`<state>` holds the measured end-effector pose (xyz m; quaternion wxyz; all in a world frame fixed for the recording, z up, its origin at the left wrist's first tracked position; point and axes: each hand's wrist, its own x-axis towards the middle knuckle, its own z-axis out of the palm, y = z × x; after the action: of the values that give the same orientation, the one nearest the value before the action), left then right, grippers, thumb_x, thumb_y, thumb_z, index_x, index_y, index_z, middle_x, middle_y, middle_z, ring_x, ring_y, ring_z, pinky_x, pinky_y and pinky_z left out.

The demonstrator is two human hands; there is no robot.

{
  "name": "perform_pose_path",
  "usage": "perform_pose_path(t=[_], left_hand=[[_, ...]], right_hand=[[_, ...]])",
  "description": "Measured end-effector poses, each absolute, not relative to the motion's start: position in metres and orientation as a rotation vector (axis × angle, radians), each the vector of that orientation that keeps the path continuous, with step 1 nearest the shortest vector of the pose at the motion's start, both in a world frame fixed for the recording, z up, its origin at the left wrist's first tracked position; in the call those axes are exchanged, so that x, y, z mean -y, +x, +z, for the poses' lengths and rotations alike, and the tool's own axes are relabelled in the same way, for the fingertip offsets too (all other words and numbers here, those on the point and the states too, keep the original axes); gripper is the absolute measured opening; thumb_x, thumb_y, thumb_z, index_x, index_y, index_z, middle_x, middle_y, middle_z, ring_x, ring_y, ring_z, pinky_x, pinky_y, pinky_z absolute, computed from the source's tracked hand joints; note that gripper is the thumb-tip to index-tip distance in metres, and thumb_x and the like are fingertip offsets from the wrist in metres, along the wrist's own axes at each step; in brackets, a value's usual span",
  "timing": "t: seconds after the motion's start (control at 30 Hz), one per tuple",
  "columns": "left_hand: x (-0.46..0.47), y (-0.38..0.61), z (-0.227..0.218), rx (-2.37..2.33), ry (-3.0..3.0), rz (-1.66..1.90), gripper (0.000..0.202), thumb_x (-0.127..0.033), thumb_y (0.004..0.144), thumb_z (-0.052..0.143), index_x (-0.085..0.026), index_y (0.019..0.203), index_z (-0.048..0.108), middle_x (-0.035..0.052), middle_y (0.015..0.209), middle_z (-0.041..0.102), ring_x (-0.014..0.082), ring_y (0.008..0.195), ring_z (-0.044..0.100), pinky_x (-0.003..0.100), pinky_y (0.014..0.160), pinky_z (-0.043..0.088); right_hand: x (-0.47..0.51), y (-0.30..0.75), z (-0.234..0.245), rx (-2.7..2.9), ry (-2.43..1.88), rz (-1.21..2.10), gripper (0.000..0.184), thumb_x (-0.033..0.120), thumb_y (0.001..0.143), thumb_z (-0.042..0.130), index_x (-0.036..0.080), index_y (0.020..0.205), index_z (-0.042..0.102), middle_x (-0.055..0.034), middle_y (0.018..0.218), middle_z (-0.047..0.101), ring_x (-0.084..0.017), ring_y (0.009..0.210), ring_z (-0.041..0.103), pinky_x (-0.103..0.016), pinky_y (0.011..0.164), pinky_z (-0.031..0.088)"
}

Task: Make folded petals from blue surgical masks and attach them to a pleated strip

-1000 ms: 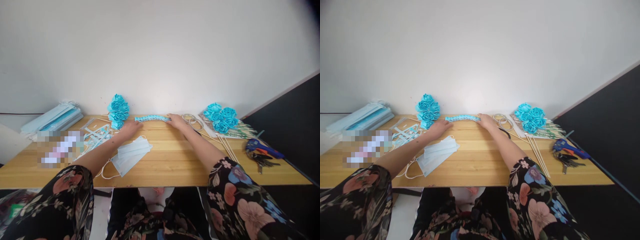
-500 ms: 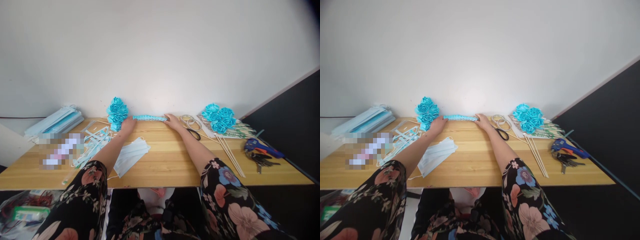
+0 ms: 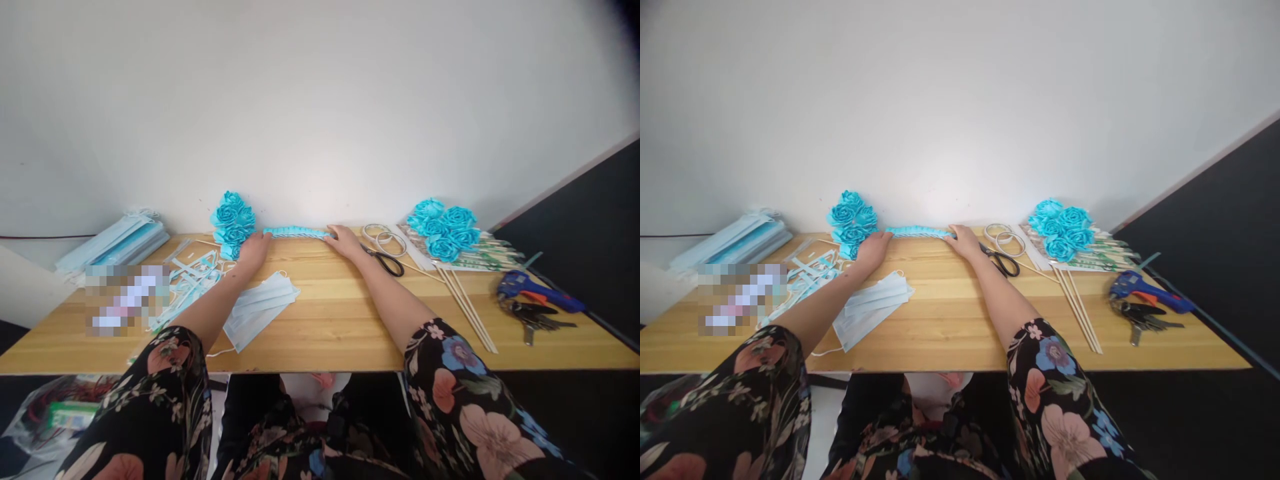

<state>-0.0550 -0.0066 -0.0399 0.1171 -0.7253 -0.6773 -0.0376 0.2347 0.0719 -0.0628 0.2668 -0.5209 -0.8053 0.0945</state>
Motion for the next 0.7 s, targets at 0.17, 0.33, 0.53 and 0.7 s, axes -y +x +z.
perform_pose_path(t=[0.17,0.33,0.53,0.7], left_hand=[[0.004,-0.056,-0.041,1.985,-2.129,-0.101,0.043,-0.015,0.096,0.032,-0.019,0.131,0.057,0.0159,0.119,0.059,0.0295,0.114,0.054,0.036,0.085,0.048],[-0.001,-0.056,-0.042,2.033,-2.106,-0.097,0.043,-0.014,0.096,0.031,-0.018,0.127,0.060,0.0171,0.121,0.058,0.0307,0.113,0.054,0.037,0.086,0.047],[0.000,-0.053,-0.043,2.033,-2.122,-0.121,0.041,-0.012,0.095,0.035,-0.015,0.126,0.062,0.0191,0.121,0.059,0.0312,0.116,0.053,0.038,0.091,0.046],[0.011,-0.054,-0.043,2.013,-2.161,-0.138,0.050,-0.009,0.094,0.032,-0.013,0.139,0.052,0.0201,0.128,0.058,0.0307,0.121,0.052,0.041,0.099,0.043]], right_hand=[[-0.075,0.235,-0.066,2.155,-1.442,0.226,0.042,0.019,0.090,0.055,0.014,0.131,0.060,-0.0140,0.134,0.063,-0.028,0.123,0.057,-0.042,0.109,0.042],[-0.079,0.236,-0.068,2.149,-1.431,0.225,0.040,0.014,0.089,0.053,0.017,0.127,0.063,-0.0112,0.132,0.064,-0.027,0.122,0.058,-0.042,0.109,0.042],[-0.075,0.234,-0.067,2.130,-1.353,0.241,0.040,0.032,0.094,0.055,0.015,0.129,0.063,-0.0123,0.130,0.066,-0.026,0.119,0.061,-0.038,0.105,0.046],[-0.072,0.233,-0.060,2.070,-1.318,0.222,0.045,0.033,0.101,0.036,0.011,0.133,0.059,-0.0151,0.135,0.063,-0.025,0.127,0.056,-0.039,0.110,0.040]])
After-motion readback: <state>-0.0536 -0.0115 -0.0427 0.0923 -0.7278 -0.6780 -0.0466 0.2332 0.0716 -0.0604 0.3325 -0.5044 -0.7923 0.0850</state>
